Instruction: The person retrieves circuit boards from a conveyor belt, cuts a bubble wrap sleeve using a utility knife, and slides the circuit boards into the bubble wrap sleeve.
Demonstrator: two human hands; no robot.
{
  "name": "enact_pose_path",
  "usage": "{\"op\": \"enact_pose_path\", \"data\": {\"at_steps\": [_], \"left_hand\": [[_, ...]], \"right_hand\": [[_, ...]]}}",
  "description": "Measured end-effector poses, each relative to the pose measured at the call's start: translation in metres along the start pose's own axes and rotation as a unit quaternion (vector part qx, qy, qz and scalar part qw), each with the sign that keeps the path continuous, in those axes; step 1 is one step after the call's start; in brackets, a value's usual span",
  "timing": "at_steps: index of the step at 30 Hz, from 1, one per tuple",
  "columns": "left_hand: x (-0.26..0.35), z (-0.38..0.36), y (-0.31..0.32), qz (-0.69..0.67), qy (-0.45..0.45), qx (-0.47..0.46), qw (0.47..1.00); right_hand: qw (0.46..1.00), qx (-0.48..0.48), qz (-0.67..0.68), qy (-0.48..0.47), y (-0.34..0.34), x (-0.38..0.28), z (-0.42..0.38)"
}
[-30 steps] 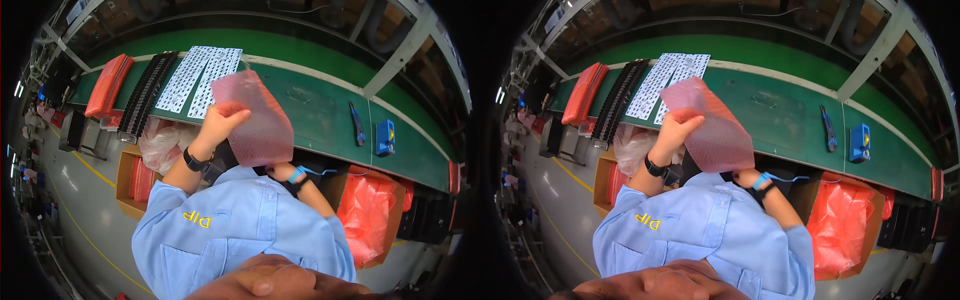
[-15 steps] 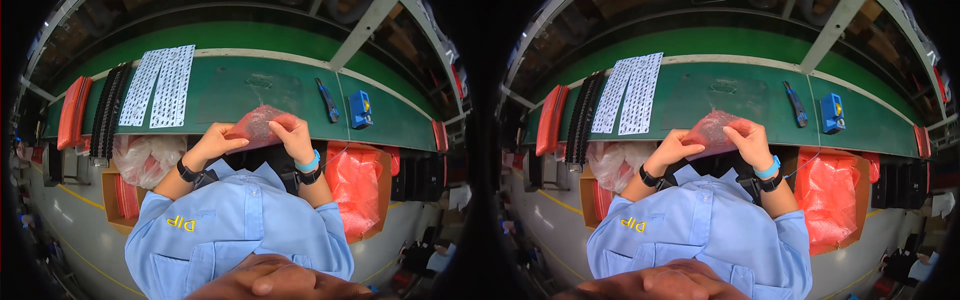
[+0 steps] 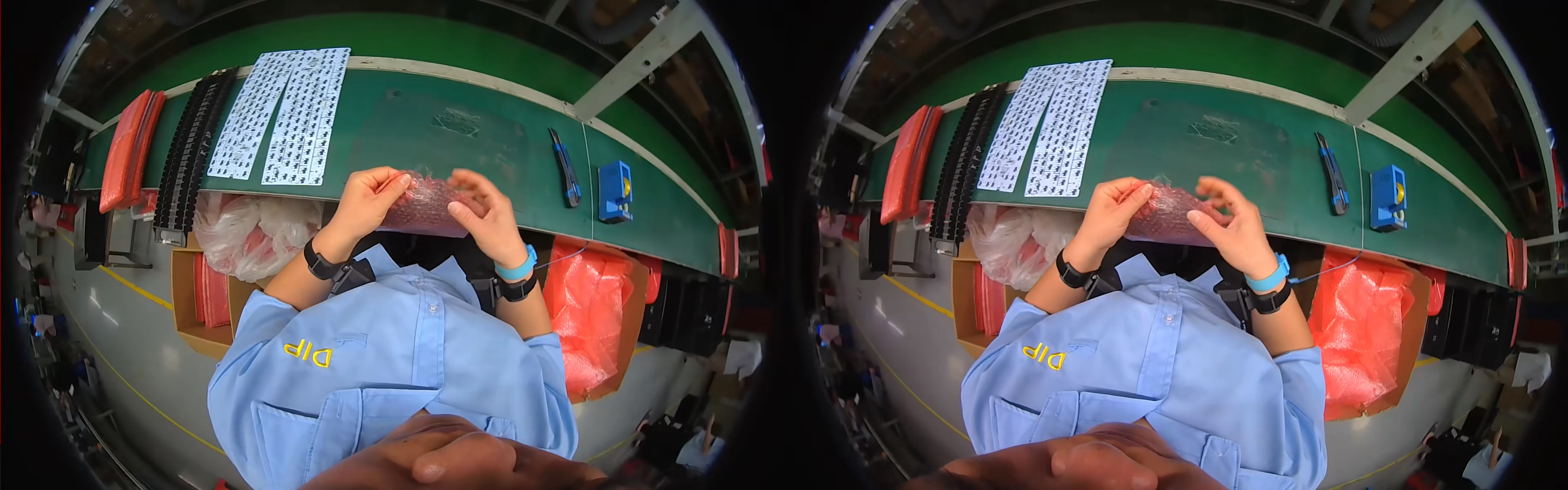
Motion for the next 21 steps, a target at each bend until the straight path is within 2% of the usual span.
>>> {"op": "enact_pose_path", "data": {"at_steps": [2,5,6,9,11,14,18,21], "left_hand": [[-0.001,0.002,0.009,0.011,-0.014,-0.021,1.000],[-0.011,0.001,0.022,-0.002,-0.030,-0.044,0.999],[-0.013,0.001,0.024,-0.007,-0.035,-0.049,0.998],[-0.011,0.001,0.021,-0.026,-0.050,-0.059,0.997],[-0.003,0.000,0.018,-0.036,-0.059,-0.056,0.996],[0.024,0.006,0.029,0.073,-0.038,-0.117,0.990],[0.016,0.013,0.025,0.011,-0.049,-0.115,0.992],[0.013,0.014,0.021,0.004,-0.037,-0.111,0.993]], "right_hand": [[0.998,0.048,-0.020,-0.031,-0.015,-0.021,0.001],[0.975,-0.134,-0.179,-0.005,0.003,-0.033,0.011],[0.975,-0.132,-0.178,-0.004,0.003,-0.029,0.010],[0.989,-0.130,-0.054,0.049,0.005,0.002,0.013],[0.989,-0.132,-0.059,0.044,0.009,0.001,0.013],[0.989,-0.128,-0.067,0.032,0.018,0.002,0.011],[0.988,-0.124,-0.088,0.010,0.024,-0.003,0.014],[0.986,-0.118,-0.117,0.031,0.024,-0.003,0.014]]}}
Point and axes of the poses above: each hand's wrist, its own z-axis towards the middle knuckle, its own y-axis out of the palm, x = y × z, the point moved 10 cm from there along z, towards the middle knuckle, and after that the axes turned 15 degrees about -x, right-handed, at the moved point
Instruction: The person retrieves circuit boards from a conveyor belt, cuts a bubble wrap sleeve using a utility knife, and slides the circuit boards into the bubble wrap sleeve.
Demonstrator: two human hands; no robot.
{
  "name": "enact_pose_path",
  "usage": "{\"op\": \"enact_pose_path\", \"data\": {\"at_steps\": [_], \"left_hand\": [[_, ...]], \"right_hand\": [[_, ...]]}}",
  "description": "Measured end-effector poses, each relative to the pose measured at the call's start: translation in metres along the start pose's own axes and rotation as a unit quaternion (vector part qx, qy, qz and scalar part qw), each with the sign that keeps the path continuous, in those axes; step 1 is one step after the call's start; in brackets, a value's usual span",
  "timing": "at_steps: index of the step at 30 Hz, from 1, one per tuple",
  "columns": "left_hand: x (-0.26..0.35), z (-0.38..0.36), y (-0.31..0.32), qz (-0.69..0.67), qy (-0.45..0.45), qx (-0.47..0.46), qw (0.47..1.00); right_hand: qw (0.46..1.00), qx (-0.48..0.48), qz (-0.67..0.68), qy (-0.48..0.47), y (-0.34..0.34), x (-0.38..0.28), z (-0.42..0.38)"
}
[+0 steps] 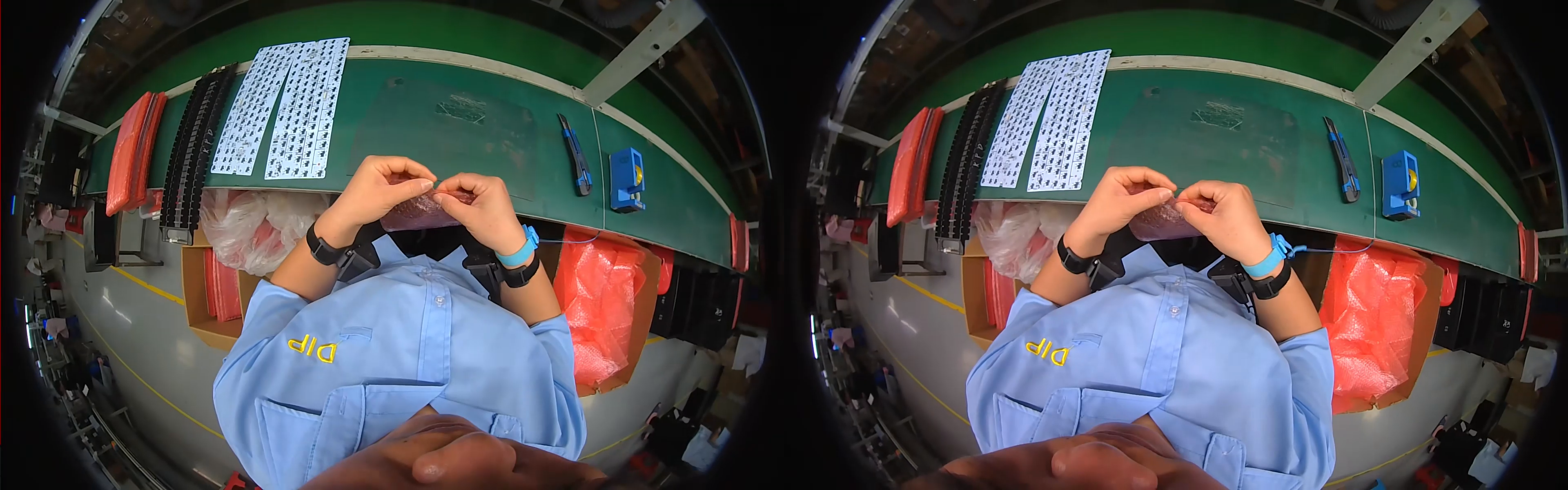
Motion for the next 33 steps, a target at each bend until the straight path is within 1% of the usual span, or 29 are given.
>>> {"op": "enact_pose_path", "data": {"at_steps": [1,4,9,12,14,16,18,21,22,24,25,26,28,29,30,31,32,33], "left_hand": [[-0.002,0.000,-0.001,-0.004,0.004,0.003,1.000],[-0.009,-0.002,-0.003,-0.017,-0.001,0.018,1.000],[-0.007,-0.006,-0.012,-0.015,-0.005,0.053,0.999],[-0.004,-0.005,-0.007,-0.015,-0.021,0.038,0.999],[-0.006,-0.005,-0.003,-0.016,-0.030,0.030,0.999],[-0.010,-0.003,0.002,0.020,-0.025,0.016,0.999],[-0.014,0.001,0.008,0.036,-0.020,0.002,0.999],[-0.020,0.010,0.011,-0.041,0.006,0.012,0.999],[-0.023,0.015,0.013,-0.045,0.005,0.001,0.999],[-0.027,0.026,0.007,-0.014,0.003,0.022,1.000],[-0.028,0.033,0.007,0.002,0.002,0.033,0.999],[-0.028,0.042,0.010,-0.002,0.002,0.024,1.000],[-0.007,0.060,0.010,0.189,-0.044,0.053,0.980],[0.000,0.066,0.007,0.283,-0.064,0.072,0.954],[-0.003,0.074,0.004,0.281,-0.063,0.072,0.955],[-0.007,0.082,0.003,0.326,-0.055,0.063,0.942],[-0.011,0.088,0.001,0.369,-0.048,0.055,0.926],[-0.012,0.090,0.002,0.412,-0.042,0.047,0.909]], "right_hand": [[1.000,0.003,0.002,0.002,0.000,0.002,-0.001],[0.998,0.006,0.061,0.010,-0.001,0.012,0.001],[0.996,0.010,0.086,0.013,-0.003,0.020,0.003],[0.992,0.013,0.122,0.014,-0.003,0.021,0.002],[0.992,0.006,0.121,0.017,-0.002,0.022,0.002],[0.993,-0.009,0.118,0.022,0.001,0.022,0.003],[0.993,0.001,0.119,0.015,0.001,0.026,0.003],[0.993,0.031,0.118,0.006,-0.004,0.033,-0.003],[0.993,0.026,0.111,0.014,-0.004,0.035,-0.005],[0.995,0.017,0.098,0.031,-0.010,0.039,-0.012],[0.994,0.028,0.095,0.036,-0.019,0.041,-0.017],[0.997,0.056,0.036,0.028,-0.032,0.038,-0.022],[0.991,0.103,-0.082,0.011,-0.059,0.031,-0.029],[0.968,0.175,-0.177,0.011,-0.084,0.023,-0.039],[0.932,0.244,-0.270,0.008,-0.111,0.014,-0.050],[0.879,0.297,-0.373,0.014,-0.138,0.014,-0.062],[0.813,0.344,-0.470,0.018,-0.162,0.017,-0.074],[0.779,0.361,-0.507,0.073,-0.184,0.030,-0.081]]}}
Point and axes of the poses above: each hand's wrist, its own z-axis towards the middle knuckle, its own y-axis out of the palm, x = y × z, the point moved 10 cm from there along z, towards the middle knuckle, and after that the axes turned 15 degrees about -x, right-handed, at the moved point
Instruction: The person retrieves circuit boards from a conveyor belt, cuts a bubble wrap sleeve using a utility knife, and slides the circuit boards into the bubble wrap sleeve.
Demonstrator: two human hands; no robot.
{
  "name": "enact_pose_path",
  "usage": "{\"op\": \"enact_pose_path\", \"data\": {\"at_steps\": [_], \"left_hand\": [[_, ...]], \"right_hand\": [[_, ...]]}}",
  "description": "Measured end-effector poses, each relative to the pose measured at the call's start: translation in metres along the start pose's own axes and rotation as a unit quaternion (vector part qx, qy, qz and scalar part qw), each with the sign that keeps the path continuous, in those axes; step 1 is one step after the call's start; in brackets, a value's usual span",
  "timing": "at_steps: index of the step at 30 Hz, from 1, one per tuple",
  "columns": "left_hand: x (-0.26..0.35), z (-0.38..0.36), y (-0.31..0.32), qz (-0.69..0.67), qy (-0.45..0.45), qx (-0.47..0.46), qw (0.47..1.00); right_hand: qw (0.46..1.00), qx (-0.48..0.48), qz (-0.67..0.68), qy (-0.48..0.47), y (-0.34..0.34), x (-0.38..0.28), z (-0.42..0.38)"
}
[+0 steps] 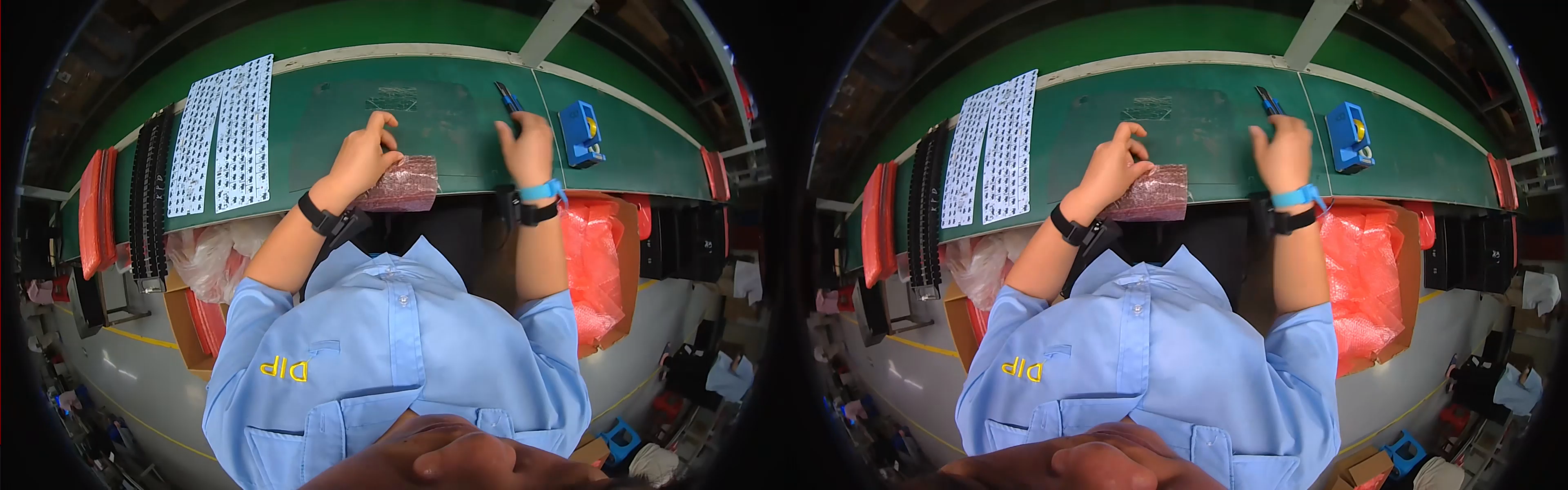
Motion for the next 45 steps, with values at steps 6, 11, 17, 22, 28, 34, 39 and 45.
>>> {"op": "enact_pose_path", "data": {"at_steps": [6,11,17,22,28,34,39,45], "left_hand": [[0.012,-0.013,-0.005,0.122,0.055,0.059,0.989],[0.010,-0.013,0.001,0.122,0.113,0.054,0.985],[0.003,-0.017,0.000,0.088,0.112,0.027,0.989],[0.007,-0.019,-0.001,0.099,0.114,0.027,0.988],[0.005,-0.021,-0.002,0.111,0.116,0.041,0.986],[0.001,-0.021,-0.001,0.109,0.099,0.036,0.988],[0.003,-0.023,-0.004,0.125,0.091,0.046,0.987],[0.004,-0.024,-0.004,0.128,0.101,0.053,0.985]], "right_hand": [[0.976,-0.179,0.006,0.124,0.040,0.087,0.025],[0.936,-0.278,0.203,0.068,0.040,0.053,0.031],[0.912,-0.332,0.170,-0.170,0.006,-0.078,-0.001],[0.906,-0.332,0.012,-0.261,0.020,-0.120,-0.013],[0.892,-0.354,-0.048,-0.276,0.041,-0.133,-0.012],[0.881,-0.380,-0.078,-0.271,0.050,-0.135,-0.012],[0.884,-0.380,-0.080,-0.261,0.052,-0.119,-0.020],[0.890,-0.376,-0.064,-0.248,0.047,-0.106,-0.024]]}}
Point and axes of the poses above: each hand's wrist, its own z-axis towards the middle knuckle, its own y-axis out of the palm, x = y × z, the point moved 10 cm from there along z, towards the middle knuckle, and after that the axes turned 15 degrees about -x, right-handed, at the moved point
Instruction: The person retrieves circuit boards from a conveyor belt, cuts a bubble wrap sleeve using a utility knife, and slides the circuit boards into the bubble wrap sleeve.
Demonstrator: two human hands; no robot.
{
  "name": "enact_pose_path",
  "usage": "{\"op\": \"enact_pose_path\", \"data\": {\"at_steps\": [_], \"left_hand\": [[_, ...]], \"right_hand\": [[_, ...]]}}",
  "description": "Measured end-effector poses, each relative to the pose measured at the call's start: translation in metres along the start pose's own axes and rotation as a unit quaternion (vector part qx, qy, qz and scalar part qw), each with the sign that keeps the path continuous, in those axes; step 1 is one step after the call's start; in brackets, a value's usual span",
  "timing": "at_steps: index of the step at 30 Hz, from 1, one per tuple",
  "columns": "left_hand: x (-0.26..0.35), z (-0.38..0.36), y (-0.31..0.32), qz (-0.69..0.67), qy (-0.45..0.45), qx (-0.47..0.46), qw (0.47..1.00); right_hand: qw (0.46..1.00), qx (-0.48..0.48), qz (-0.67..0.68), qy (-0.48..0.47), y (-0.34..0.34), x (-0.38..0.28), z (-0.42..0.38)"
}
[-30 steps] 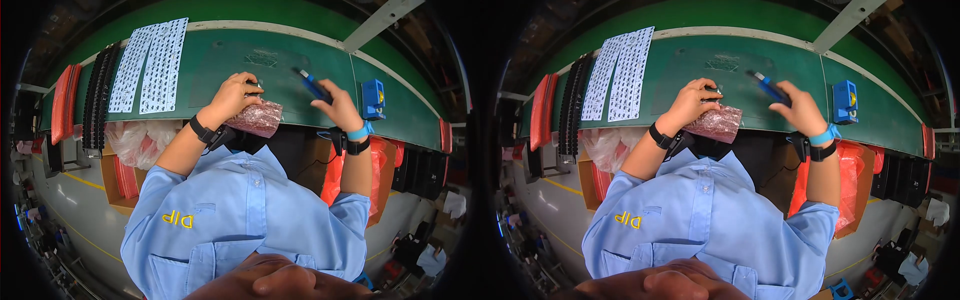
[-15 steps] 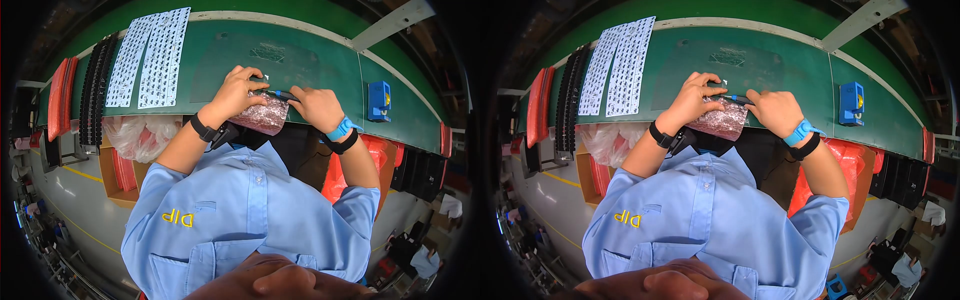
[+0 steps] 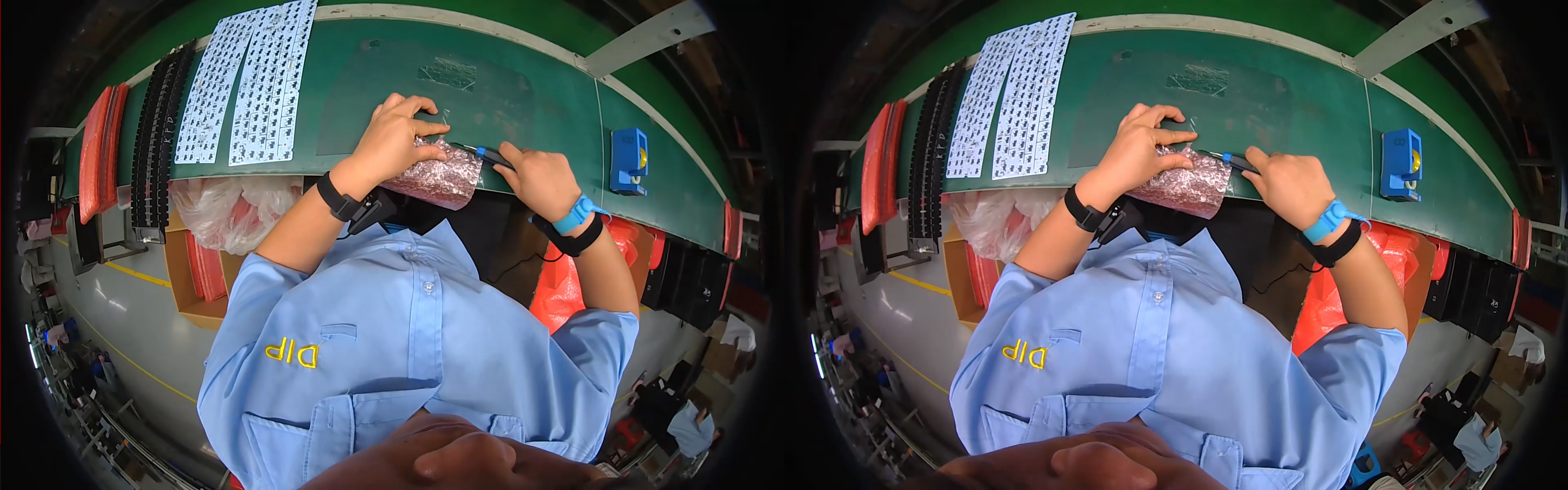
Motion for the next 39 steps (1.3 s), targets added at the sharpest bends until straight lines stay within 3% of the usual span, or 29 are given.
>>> {"op": "enact_pose_path", "data": {"at_steps": [3,6,11,13,15,17,18,21,22,26,28,30,34,38,39], "left_hand": [[-0.003,-0.001,0.002,-0.012,-0.005,0.002,1.000],[-0.005,-0.003,0.003,-0.022,-0.008,0.004,1.000],[0.004,-0.004,-0.002,0.000,0.014,0.018,1.000],[0.006,-0.005,-0.001,0.004,0.020,0.015,1.000],[0.008,-0.003,-0.002,0.012,0.026,0.015,0.999],[0.011,-0.002,-0.001,0.017,0.033,0.013,0.999],[0.010,-0.003,0.000,0.019,0.031,0.014,0.999],[0.012,-0.004,-0.004,0.025,0.037,0.025,0.999],[0.013,-0.005,-0.005,0.024,0.040,0.033,0.998],[0.012,-0.005,-0.005,0.023,0.055,0.030,0.998],[0.011,-0.005,-0.001,0.024,0.061,0.025,0.998],[-0.007,-0.004,0.002,-0.079,0.007,0.031,0.996],[-0.014,-0.004,0.003,-0.122,-0.034,0.005,0.992],[-0.015,0.000,0.002,-0.183,-0.063,-0.029,0.981],[-0.017,0.000,0.002,-0.214,-0.076,-0.036,0.973]], "right_hand": [[1.000,0.012,0.014,-0.007,-0.005,0.021,-0.006],[0.975,0.159,0.021,0.156,-0.017,0.076,-0.023],[0.967,0.129,-0.066,0.211,-0.021,0.079,-0.007],[0.962,0.264,-0.041,0.050,-0.058,0.030,0.006],[0.968,0.221,0.116,-0.020,-0.049,0.014,0.039],[0.957,0.109,0.267,-0.027,-0.028,0.009,0.076],[0.956,0.116,0.267,-0.025,-0.029,0.011,0.082],[0.947,-0.018,0.319,-0.026,-0.005,0.012,0.111],[0.948,-0.015,0.317,-0.026,-0.005,0.017,0.115],[0.915,-0.112,0.376,-0.088,0.010,0.012,0.122],[0.904,-0.103,0.402,-0.100,0.012,0.011,0.122],[0.899,-0.102,0.411,-0.110,0.010,0.005,0.118],[0.924,0.011,0.339,-0.175,-0.030,-0.017,0.098],[0.958,0.111,0.213,-0.154,-0.048,-0.026,0.086],[0.960,0.177,0.186,-0.110,-0.053,-0.021,0.085]]}}
Point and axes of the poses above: each hand's wrist, its own z-axis towards the middle knuckle, its own y-axis out of the palm, x = y × z, the point moved 10 cm from there along z, towards the middle knuckle, and after that the axes turned 15 degrees about -x, right-handed, at the moved point
